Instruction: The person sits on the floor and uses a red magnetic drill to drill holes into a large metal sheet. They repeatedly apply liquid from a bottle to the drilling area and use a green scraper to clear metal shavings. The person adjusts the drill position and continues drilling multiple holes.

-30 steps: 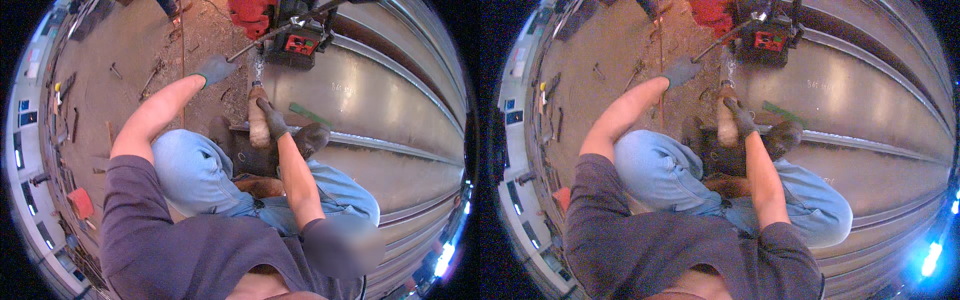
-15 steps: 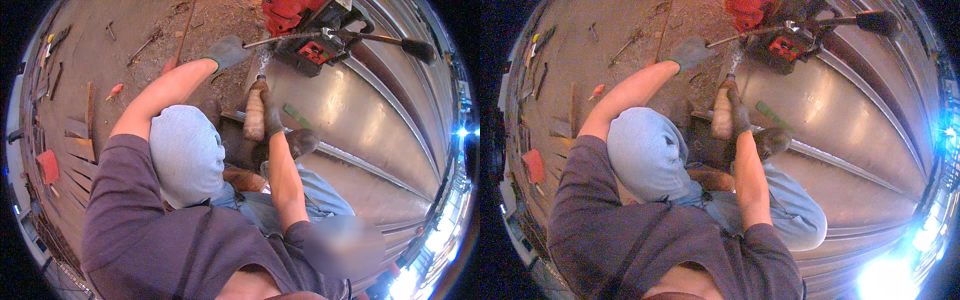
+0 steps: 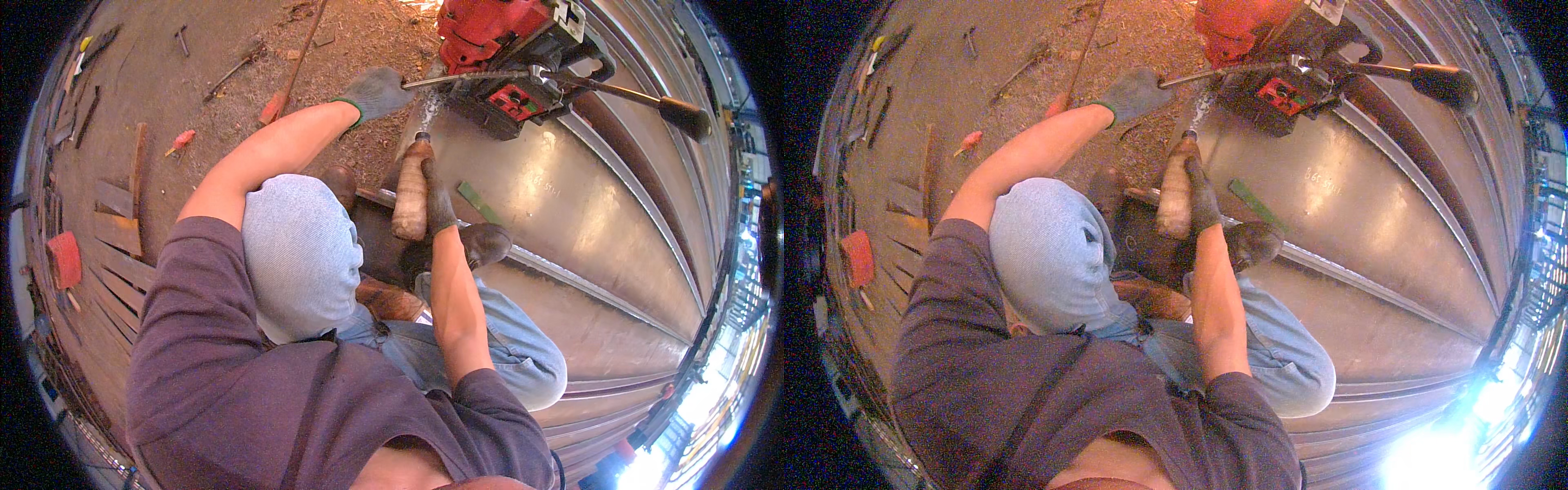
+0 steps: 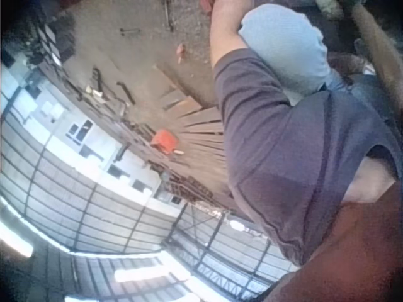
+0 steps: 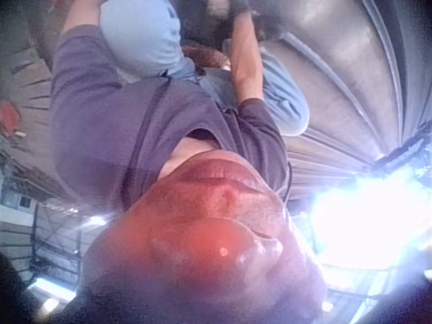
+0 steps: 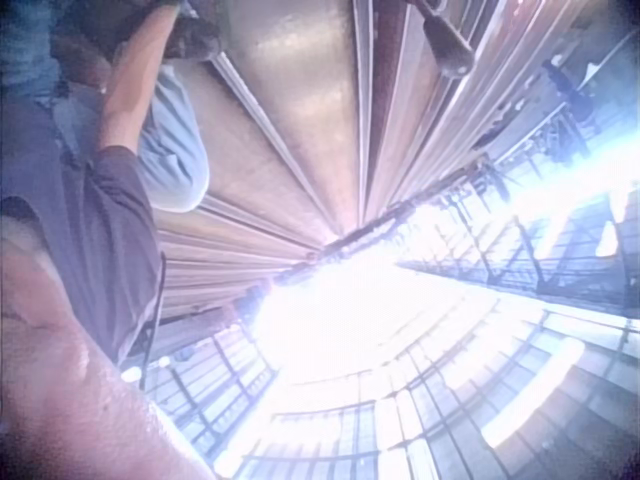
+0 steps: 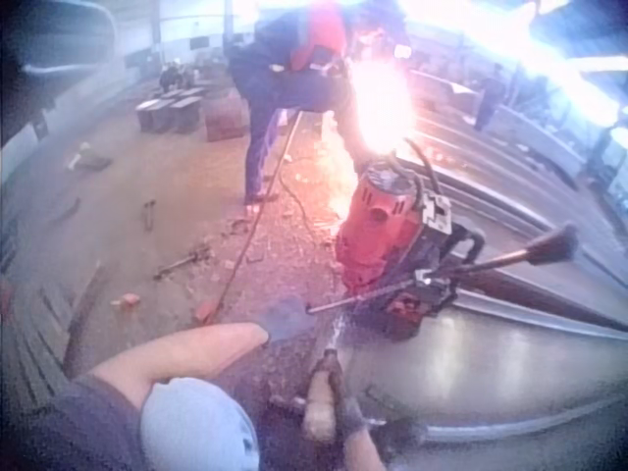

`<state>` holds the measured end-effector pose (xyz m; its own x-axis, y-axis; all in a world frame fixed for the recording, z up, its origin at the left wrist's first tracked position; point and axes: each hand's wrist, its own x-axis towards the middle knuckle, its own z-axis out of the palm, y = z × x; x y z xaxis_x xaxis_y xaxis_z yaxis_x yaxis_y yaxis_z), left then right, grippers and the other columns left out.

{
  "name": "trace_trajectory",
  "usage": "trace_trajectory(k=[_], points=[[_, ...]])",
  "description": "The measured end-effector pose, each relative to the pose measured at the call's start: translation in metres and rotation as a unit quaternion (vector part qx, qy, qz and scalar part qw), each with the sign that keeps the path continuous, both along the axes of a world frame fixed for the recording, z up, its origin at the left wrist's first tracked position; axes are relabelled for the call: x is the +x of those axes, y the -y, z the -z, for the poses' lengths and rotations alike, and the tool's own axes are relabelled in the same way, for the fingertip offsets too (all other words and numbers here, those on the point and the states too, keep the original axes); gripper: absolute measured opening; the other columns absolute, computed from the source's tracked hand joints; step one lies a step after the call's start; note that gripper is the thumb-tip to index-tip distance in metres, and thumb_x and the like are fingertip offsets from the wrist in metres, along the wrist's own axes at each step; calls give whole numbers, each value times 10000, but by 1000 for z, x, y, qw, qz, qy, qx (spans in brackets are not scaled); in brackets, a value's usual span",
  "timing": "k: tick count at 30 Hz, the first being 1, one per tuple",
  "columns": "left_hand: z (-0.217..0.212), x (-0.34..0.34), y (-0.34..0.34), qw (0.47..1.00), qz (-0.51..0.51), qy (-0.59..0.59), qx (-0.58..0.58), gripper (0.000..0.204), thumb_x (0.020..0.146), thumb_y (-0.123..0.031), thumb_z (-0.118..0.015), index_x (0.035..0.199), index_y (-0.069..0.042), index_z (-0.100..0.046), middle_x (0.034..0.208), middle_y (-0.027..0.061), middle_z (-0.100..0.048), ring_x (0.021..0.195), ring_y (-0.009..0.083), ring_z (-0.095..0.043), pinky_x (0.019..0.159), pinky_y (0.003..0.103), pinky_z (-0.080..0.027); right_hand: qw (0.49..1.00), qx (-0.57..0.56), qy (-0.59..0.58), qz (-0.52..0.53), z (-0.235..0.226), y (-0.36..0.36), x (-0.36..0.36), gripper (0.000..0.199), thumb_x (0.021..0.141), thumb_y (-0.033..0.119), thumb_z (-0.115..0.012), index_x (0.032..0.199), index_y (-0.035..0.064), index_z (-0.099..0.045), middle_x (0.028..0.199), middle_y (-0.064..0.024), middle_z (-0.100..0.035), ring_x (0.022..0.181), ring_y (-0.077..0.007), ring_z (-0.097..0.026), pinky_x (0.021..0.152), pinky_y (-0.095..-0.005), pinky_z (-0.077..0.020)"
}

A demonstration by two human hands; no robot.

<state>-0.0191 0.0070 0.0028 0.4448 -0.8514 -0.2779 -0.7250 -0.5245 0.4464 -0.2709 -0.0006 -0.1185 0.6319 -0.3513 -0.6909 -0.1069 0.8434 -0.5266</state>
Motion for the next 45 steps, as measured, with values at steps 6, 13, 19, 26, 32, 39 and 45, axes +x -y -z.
trace_trajectory(k=[6,13,19,26,32,39,45], points=[[-1,1,-5,1000,7,5,-16,558,888,-496,-574,1027,21,-735,1038,286,-706,1008,423,-695,911,498,-540,1000,-14,-22,7,24,2,0,526,989,572,-585,1174,82,-635,911,-54,-683,708,-191,-669,621,-336,-592],[2,0,-3,999,11,10,-36,539,883,-489,-583,990,15,-740,1002,276,-708,992,429,-690,905,497,-540,999,-40,-1,1,52,7,-7,756,957,597,-620,1429,11,-543,1261,-106,-646,1053,-232,-632,931,-337,-517],[1,-3,-6,999,0,26,-23,569,887,-519,-574,1016,12,-733,1069,276,-699,1048,427,-673,933,502,-530,998,-55,-32,-24,41,6,-7,773,952,605,-621,1429,3,-538,1256,-116,-652,1048,-229,-638,918,-339,-523],[2,-2,-5,1000,-1,21,-5,597,885,-545,-575,1050,7,-729,1147,279,-682,1109,421,-654,969,509,-512,999,-30,-25,-23,35,6,-6,744,962,598,-609,1416,12,-547,1235,-119,-662,1032,-235,-651,883,-354,-544],[3,-1,-5,999,-3,-10,-31,575,882,-499,-591,1025,44,-714,1030,341,-680,1005,450,-680,894,531,-529,1000,15,-15,-4,24,2,-5,708,972,548,-623,1438,24,-523,1273,-130,-643,1078,-254,-648,911,-372,-547],[19,3,1,999,-4,-20,-45,497,883,-462,-596,996,3,-730,933,319,-691,932,453,-693,855,535,-537,1000,20,7,14,20,-2,-5,709,965,550,-638,1439,35,-523,1286,-131,-634,1093,-248,-644,916,-373,-551],[17,1,0,998,-13,-27,-54,496,886,-450,-591,974,19,-727,893,312,-690,895,457,-696,829,538,-537,998,-45,-24,-22,18,2,-6,760,961,618,-602,1439,31,-527,1233,-119,-654,1012,-226,-652,852,-340,-557]])
